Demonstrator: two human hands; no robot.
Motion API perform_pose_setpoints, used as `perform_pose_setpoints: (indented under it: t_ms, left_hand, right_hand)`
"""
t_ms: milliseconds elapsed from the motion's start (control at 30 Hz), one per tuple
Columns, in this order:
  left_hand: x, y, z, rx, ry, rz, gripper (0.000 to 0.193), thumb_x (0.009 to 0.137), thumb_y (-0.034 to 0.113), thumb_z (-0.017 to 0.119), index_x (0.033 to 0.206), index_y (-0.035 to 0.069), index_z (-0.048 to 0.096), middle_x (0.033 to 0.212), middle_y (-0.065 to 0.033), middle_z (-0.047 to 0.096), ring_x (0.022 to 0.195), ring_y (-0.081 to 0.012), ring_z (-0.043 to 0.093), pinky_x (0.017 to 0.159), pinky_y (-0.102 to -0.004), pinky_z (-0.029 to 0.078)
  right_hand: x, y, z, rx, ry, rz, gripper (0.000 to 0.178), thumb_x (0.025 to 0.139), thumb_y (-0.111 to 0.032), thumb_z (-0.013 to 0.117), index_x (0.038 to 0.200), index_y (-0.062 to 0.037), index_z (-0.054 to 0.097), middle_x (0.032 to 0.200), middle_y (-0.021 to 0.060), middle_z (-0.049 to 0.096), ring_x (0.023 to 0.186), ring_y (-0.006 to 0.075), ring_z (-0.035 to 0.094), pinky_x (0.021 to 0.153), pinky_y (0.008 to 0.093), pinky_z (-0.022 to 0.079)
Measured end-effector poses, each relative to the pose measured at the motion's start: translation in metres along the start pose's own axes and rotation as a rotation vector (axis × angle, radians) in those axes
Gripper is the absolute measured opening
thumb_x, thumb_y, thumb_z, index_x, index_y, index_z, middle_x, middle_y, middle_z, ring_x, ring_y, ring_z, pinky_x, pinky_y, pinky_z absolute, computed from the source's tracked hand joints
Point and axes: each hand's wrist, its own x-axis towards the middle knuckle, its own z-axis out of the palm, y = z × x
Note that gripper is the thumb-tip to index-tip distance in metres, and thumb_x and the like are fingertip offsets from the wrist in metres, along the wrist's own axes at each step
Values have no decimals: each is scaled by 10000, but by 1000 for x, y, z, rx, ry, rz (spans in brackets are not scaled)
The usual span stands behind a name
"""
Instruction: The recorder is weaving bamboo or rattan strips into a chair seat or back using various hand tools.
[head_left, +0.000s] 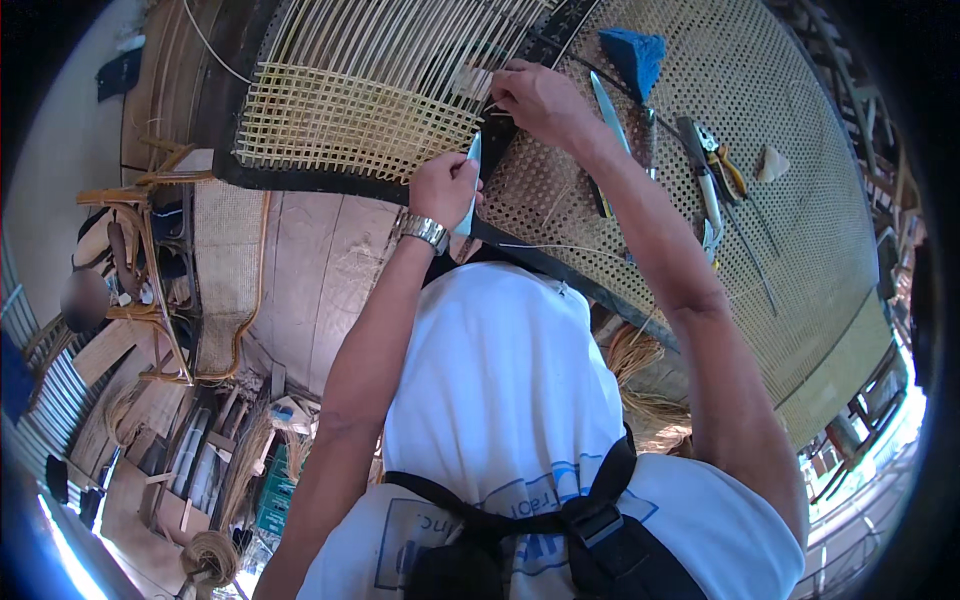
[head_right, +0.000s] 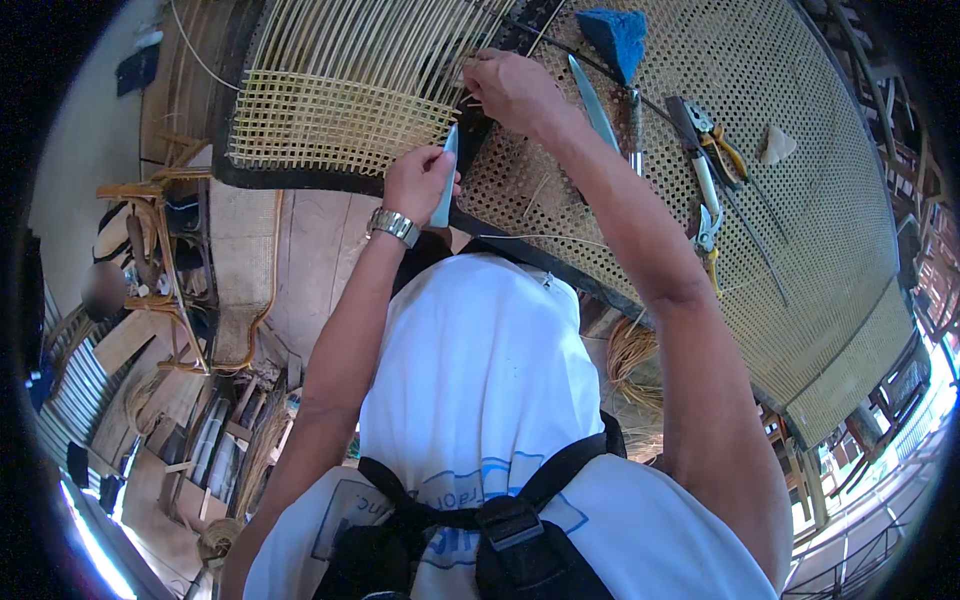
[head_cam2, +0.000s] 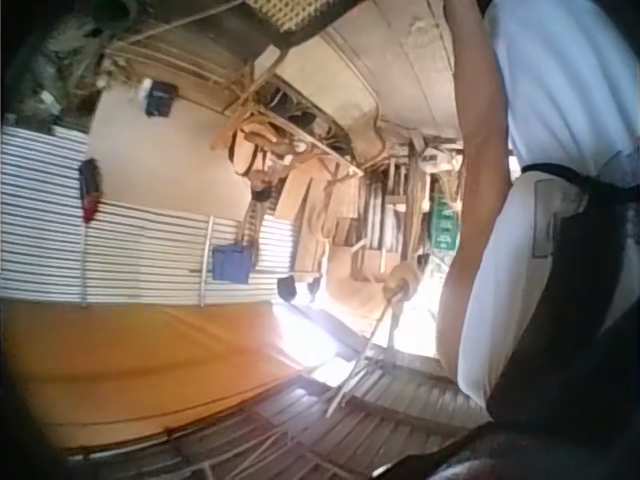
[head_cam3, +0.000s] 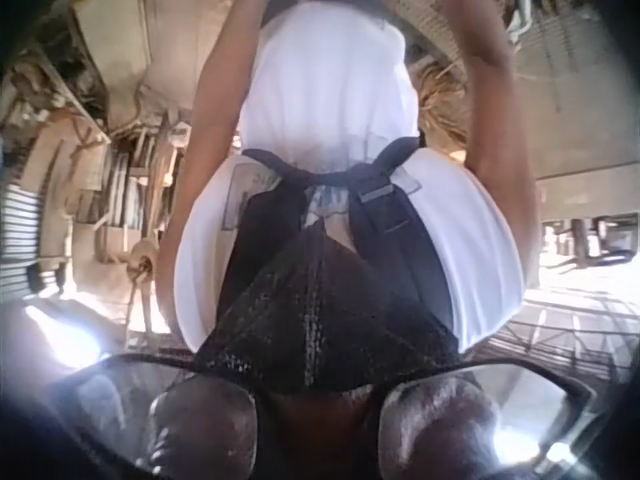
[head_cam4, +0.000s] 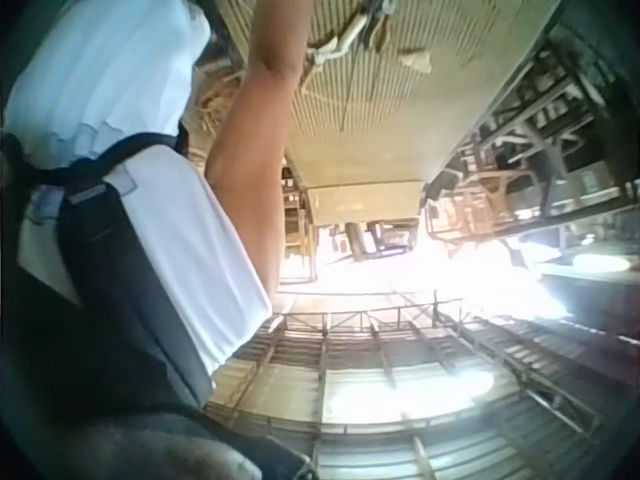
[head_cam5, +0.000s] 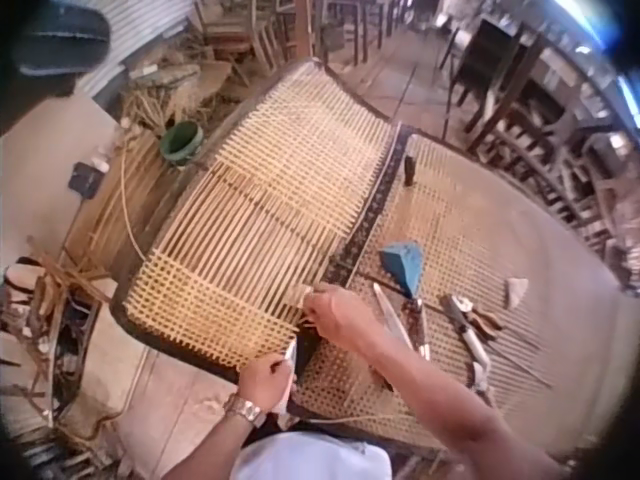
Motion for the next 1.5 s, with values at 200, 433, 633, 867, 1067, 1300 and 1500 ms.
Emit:
perform_pose_setpoints:
  t_ms: [200,433,633,867,1067,1300,1500]
  left_hand:
    - [8,16,3,66,71,16,265,904,254,627,945,5,709,702,-109,719,604,-206,708,634,-344,564]
    - [29,-5,25,186,278,153,250,875,276,642,911,43,722,739,-165,701,687,-365,685,641,-447,537]
    - [13,16,25,438,318,172,237,909,268,618,948,51,702,829,-196,705,759,-413,678,686,-505,532]
    - [23,20,11,566,267,212,220,918,240,621,1009,51,691,892,-228,704,837,-425,678,735,-525,535]
    - [30,20,17,515,336,220,221,861,237,660,922,29,699,850,-241,694,788,-429,676,716,-511,535]
    - [28,22,7,564,338,146,321,905,354,620,909,44,704,838,-231,701,805,-432,682,704,-530,535]
    - [-36,-28,-90,668,457,93,363,884,394,669,777,53,607,716,-185,674,697,-405,666,591,-495,494]
  right_hand:
    - [-6,3,-6,95,6,44,90,869,-151,641,907,-70,631,893,103,614,940,302,636,777,428,516]
    - [-2,2,1,8,-34,5,68,841,-136,655,898,-99,664,953,102,652,959,308,659,794,417,545]
    - [1,-1,3,31,-36,-55,99,852,-120,657,923,-53,671,969,89,635,974,296,645,819,404,528]
    - [6,5,-3,116,-152,-178,103,840,-44,657,940,-21,674,961,110,641,963,289,651,827,399,528]
    - [0,-16,5,197,-95,-86,236,842,-32,651,1076,-52,678,993,139,690,954,311,662,835,402,537]
    - [-14,-22,9,133,20,-62,436,829,-41,641,1258,-113,614,1015,160,693,991,355,656,844,443,544]
    - [-20,-22,-6,25,17,-78,454,847,7,609,1290,-92,584,1081,172,690,1071,356,648,913,443,544]
